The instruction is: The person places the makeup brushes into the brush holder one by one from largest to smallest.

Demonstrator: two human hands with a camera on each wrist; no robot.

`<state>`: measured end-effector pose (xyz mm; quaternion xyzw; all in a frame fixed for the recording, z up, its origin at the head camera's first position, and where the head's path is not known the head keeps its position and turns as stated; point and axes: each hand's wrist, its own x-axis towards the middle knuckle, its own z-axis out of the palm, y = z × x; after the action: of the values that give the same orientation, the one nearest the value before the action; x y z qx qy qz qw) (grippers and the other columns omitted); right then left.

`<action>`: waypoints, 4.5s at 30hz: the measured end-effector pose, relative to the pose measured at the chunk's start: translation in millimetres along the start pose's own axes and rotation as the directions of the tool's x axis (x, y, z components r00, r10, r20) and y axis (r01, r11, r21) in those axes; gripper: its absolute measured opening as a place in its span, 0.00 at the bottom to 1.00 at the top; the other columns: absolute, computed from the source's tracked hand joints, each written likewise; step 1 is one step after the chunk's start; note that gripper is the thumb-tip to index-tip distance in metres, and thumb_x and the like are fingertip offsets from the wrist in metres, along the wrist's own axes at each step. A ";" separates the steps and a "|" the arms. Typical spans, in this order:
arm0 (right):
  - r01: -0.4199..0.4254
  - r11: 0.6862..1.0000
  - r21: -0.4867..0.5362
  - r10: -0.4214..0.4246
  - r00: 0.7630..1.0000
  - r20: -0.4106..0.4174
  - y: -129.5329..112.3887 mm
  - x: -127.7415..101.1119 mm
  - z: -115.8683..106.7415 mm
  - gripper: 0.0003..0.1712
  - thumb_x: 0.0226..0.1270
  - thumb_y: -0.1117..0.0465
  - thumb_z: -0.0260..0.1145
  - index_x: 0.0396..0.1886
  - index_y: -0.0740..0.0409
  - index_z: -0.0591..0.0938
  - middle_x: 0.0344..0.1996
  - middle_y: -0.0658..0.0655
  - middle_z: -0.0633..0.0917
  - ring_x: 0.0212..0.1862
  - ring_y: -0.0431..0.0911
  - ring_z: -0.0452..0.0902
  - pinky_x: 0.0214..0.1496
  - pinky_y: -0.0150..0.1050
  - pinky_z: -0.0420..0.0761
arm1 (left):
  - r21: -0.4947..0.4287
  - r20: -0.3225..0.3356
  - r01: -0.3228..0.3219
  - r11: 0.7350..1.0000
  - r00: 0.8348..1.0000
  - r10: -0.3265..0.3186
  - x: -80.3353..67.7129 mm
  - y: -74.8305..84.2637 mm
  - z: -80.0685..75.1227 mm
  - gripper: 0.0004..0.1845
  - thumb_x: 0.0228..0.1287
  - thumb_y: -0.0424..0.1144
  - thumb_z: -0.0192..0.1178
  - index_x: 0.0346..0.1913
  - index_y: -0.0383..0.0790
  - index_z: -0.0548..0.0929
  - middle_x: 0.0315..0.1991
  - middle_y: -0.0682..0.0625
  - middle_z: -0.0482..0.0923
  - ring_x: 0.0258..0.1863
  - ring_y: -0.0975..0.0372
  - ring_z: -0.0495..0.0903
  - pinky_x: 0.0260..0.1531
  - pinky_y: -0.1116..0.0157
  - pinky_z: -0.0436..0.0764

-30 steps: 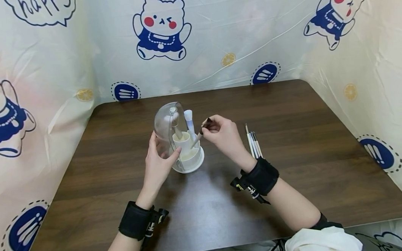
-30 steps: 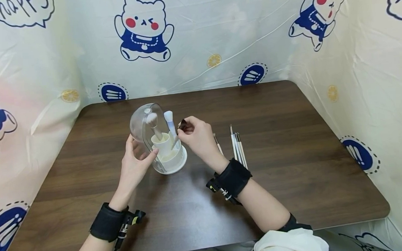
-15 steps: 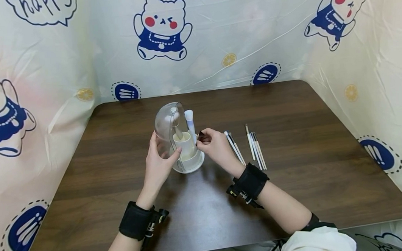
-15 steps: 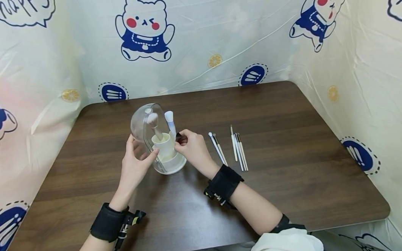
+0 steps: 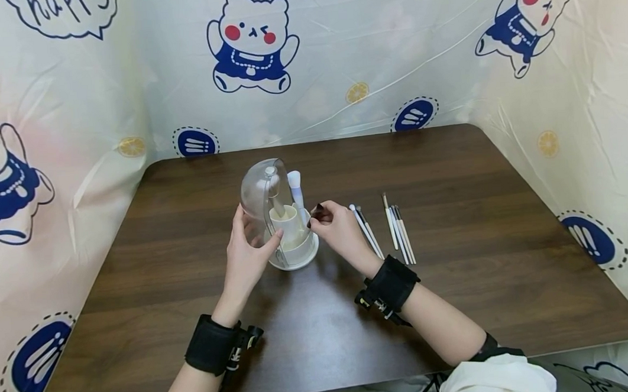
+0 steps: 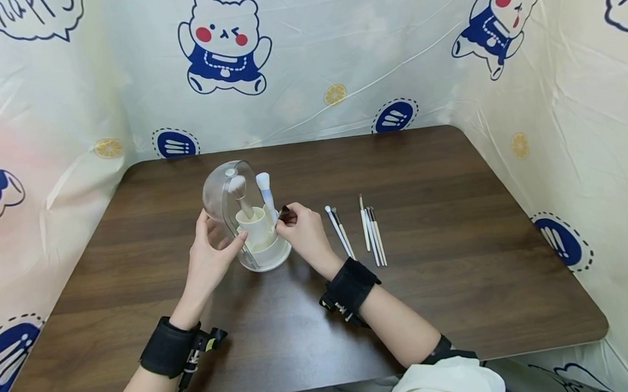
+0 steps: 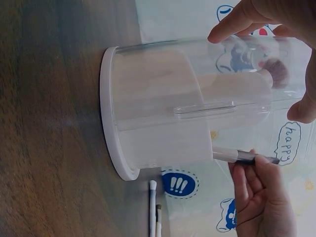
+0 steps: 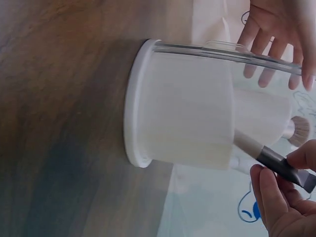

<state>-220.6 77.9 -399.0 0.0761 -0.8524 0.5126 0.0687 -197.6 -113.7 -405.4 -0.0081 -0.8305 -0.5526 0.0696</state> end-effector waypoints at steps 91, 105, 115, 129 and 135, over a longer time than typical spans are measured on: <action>-0.311 0.942 0.127 0.268 0.924 0.273 4.3 -25.0 37.8 0.53 0.50 0.73 0.59 0.73 0.73 0.41 0.71 0.75 0.52 0.73 0.63 0.52 0.75 0.56 0.58 | 0.015 -0.017 -0.007 1.000 1.000 0.007 -0.8 0.5 3.0 0.50 0.57 0.42 0.67 0.76 0.47 0.45 0.71 0.39 0.57 0.70 0.47 0.62 0.63 0.48 0.74; -0.293 0.952 0.088 0.260 0.926 0.274 2.1 -21.6 42.4 0.55 0.51 0.74 0.60 0.73 0.74 0.38 0.72 0.77 0.48 0.74 0.65 0.47 0.76 0.56 0.55 | 0.011 -0.010 0.005 1.000 1.000 -0.004 -0.1 -1.4 2.1 0.51 0.57 0.42 0.67 0.76 0.48 0.45 0.72 0.39 0.56 0.71 0.46 0.61 0.64 0.48 0.73; -0.273 0.959 0.076 0.243 0.931 0.271 5.7 -13.2 42.6 0.54 0.52 0.73 0.61 0.73 0.74 0.40 0.72 0.76 0.50 0.74 0.64 0.48 0.76 0.56 0.56 | 0.008 -0.019 -0.007 1.000 1.000 0.007 -0.1 -0.9 2.5 0.50 0.57 0.41 0.67 0.76 0.47 0.45 0.72 0.39 0.57 0.70 0.46 0.61 0.63 0.49 0.74; -0.214 0.963 0.163 0.169 0.953 0.252 0.9 -23.8 42.5 0.45 0.51 0.74 0.58 0.69 0.73 0.50 0.63 0.74 0.65 0.66 0.64 0.63 0.69 0.57 0.66 | 0.013 -0.022 -0.010 1.000 1.000 0.010 -0.1 -0.9 1.5 0.50 0.57 0.42 0.67 0.76 0.47 0.46 0.71 0.40 0.58 0.69 0.47 0.64 0.63 0.49 0.74; -0.261 0.961 0.095 0.231 0.941 0.246 2.2 -16.7 43.2 0.50 0.53 0.74 0.59 0.72 0.75 0.44 0.68 0.76 0.59 0.69 0.63 0.60 0.71 0.55 0.65 | 0.020 -0.020 -0.005 1.000 1.000 0.006 -0.4 0.0 2.2 0.50 0.57 0.42 0.67 0.76 0.48 0.46 0.71 0.40 0.59 0.69 0.48 0.64 0.63 0.49 0.74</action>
<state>-206.4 41.7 -424.2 0.0328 -0.8232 0.5577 -0.1012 -197.4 -111.6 -406.3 -0.0043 -0.8353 -0.5440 0.0794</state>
